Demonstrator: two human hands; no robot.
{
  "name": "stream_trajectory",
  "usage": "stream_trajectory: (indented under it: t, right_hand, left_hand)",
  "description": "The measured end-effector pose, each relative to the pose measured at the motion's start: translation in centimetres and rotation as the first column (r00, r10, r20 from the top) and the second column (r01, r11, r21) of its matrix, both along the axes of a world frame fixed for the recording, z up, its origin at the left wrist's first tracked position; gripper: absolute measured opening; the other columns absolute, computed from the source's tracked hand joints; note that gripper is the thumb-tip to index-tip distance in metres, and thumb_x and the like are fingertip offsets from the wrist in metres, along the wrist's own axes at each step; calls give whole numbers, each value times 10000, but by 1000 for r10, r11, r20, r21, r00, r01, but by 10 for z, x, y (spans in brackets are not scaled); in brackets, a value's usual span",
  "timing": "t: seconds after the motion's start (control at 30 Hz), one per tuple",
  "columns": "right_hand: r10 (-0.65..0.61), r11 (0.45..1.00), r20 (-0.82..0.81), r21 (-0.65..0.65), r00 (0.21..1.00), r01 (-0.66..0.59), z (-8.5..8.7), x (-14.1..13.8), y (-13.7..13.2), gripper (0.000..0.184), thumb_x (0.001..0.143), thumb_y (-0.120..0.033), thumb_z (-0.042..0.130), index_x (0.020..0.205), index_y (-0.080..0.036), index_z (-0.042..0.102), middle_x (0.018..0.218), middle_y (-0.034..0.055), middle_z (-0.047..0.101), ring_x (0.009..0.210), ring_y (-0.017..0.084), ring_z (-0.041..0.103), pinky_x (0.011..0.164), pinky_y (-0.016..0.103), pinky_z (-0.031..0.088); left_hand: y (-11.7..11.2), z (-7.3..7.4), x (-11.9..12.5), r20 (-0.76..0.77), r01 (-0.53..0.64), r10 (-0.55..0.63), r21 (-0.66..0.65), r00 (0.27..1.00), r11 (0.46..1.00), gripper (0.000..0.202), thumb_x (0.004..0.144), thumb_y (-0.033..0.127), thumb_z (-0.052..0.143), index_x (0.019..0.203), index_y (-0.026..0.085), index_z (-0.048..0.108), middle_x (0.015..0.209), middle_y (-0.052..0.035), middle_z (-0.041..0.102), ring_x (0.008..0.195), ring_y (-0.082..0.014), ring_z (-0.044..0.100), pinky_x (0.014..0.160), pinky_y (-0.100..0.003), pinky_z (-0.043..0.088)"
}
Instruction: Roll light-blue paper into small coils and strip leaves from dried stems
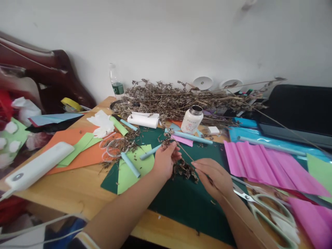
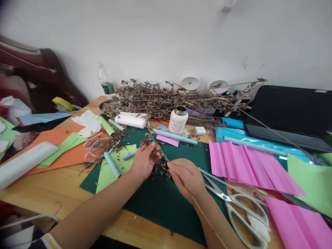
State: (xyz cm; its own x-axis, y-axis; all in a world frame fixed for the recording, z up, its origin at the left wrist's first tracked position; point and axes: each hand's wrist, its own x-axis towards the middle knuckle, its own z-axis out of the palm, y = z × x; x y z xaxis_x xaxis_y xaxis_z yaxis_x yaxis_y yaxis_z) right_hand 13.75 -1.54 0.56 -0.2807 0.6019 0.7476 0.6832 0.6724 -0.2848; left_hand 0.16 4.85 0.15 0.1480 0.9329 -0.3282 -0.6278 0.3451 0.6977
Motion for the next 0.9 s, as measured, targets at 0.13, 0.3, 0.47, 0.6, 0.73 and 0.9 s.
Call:
stream_trajectory:
  t: [0.13,0.3,0.47,0.6,0.73,0.9]
  right_hand:
    - [23,996,147,86,989,-36,-3,0,1,262,696,-78,515,928,-195,550,794,64,632,739,161,581,633,318,499]
    - [-69,983,252,181,965,24,4,-3,2,195,684,-73,540,848,-172,573,756,56,650,726,161,572,608,294,472]
    - [-156,975,358,205,920,85,11,-5,0,146,692,-86,541,792,-182,586,778,21,659,742,163,563,609,286,431]
    - [-141,977,398,205,906,62,10,-7,-2,149,695,-98,545,812,-179,589,817,14,657,769,163,540,618,291,409]
    - [-116,985,435,169,893,45,8,-9,-3,147,698,-115,550,824,-179,588,846,4,653,777,159,518,621,293,389]
    - [-122,985,416,165,901,57,8,-9,-3,124,704,-125,544,805,-182,588,829,-10,653,766,156,504,608,286,368]
  left_hand:
    - [2,0,-2,52,7,-4,-52,999,999,278,536,313,655,628,143,454,527,58,481,404,-34,448,401,-166,373]
    - [-2,0,-3,107,21,-15,-48,994,999,274,563,328,630,621,160,422,500,82,408,386,-26,389,382,-155,320]
    - [-6,1,0,75,67,-69,32,995,997,298,582,400,609,705,155,491,553,55,469,408,-34,415,396,-165,335]
    - [-4,-3,2,-22,17,-15,61,1000,998,276,575,367,630,630,153,466,506,58,457,395,-31,402,400,-159,323]
    - [-1,-9,1,-155,-30,57,177,986,984,234,616,334,601,595,149,459,459,54,450,395,-38,401,409,-161,311]
    - [1,-13,-2,-397,-27,125,242,909,970,223,664,337,537,582,165,421,404,76,375,353,-47,344,385,-173,264]
